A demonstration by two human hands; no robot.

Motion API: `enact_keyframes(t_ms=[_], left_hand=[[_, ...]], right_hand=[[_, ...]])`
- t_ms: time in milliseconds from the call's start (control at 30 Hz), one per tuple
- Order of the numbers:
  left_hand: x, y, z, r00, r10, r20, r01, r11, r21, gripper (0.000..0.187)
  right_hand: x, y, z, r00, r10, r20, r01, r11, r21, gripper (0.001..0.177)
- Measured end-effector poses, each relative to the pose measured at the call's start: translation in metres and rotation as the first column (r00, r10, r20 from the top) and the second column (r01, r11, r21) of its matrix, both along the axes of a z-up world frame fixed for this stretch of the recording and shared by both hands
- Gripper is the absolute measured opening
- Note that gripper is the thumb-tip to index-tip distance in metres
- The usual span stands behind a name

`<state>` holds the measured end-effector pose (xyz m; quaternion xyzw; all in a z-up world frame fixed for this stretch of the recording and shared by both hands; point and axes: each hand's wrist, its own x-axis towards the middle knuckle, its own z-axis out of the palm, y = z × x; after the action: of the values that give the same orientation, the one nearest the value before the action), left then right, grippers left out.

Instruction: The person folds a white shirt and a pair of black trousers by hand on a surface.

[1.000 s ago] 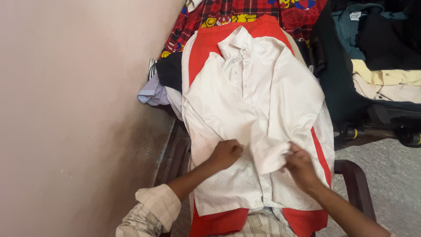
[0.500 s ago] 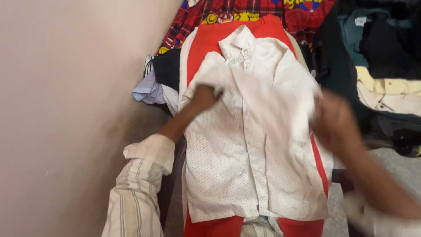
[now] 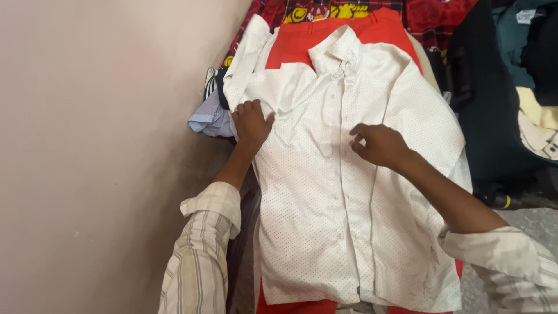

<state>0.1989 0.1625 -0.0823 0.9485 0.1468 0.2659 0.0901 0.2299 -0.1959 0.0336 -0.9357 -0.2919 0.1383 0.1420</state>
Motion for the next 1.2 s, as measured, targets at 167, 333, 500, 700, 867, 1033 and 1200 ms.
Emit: enact_keyframes(t_ms=[167,333,500,700,867,1033,1200], left_hand=[[0.008,-0.002,0.025,0.981,0.01,-0.193,-0.006,1.0,0.025,0.025],[0.051,-0.012,0.072,0.929,-0.285,0.235,0.332,0.924,-0.19,0.032],[0.058,-0.059,0.173,0.677,-0.46,0.575,0.633,-0.035,-0.773,0.037],[0.062,-0.043,0.121,0.916,-0.14,0.377,0.295,-0.4,-0.867,0.028],[0.04,0.035,-0.056,0.99,0.12,-0.068,-0.026,-0.324,-0.946,0.029],[0.035,0.054,-0.102,0.948,0.314,-0.051,-0.155,0.315,-0.936,0.029],[0.055,0.065,-0.054,0.88,0.184,0.438,0.399,0.215,-0.892,0.035]], right_hand=[[-0.006,-0.009,-0.049,0.996,0.078,0.047,-0.071,0.989,-0.13,0.05],[-0.012,-0.02,-0.042,0.99,0.028,0.139,-0.035,0.998,0.048,0.038],[-0.013,-0.02,-0.005,0.984,-0.18,0.005,0.165,0.914,0.37,0.03],[-0.021,-0.039,-0.011,0.983,-0.132,0.125,0.083,0.936,0.341,0.026],[-0.024,-0.107,-0.033,0.96,-0.242,0.144,0.204,0.95,0.237,0.029],[-0.027,-0.16,-0.036,0.915,-0.37,0.163,0.366,0.929,0.053,0.028],[-0.066,-0.152,-0.049,0.951,-0.309,0.01,0.305,0.932,-0.196,0.035]])
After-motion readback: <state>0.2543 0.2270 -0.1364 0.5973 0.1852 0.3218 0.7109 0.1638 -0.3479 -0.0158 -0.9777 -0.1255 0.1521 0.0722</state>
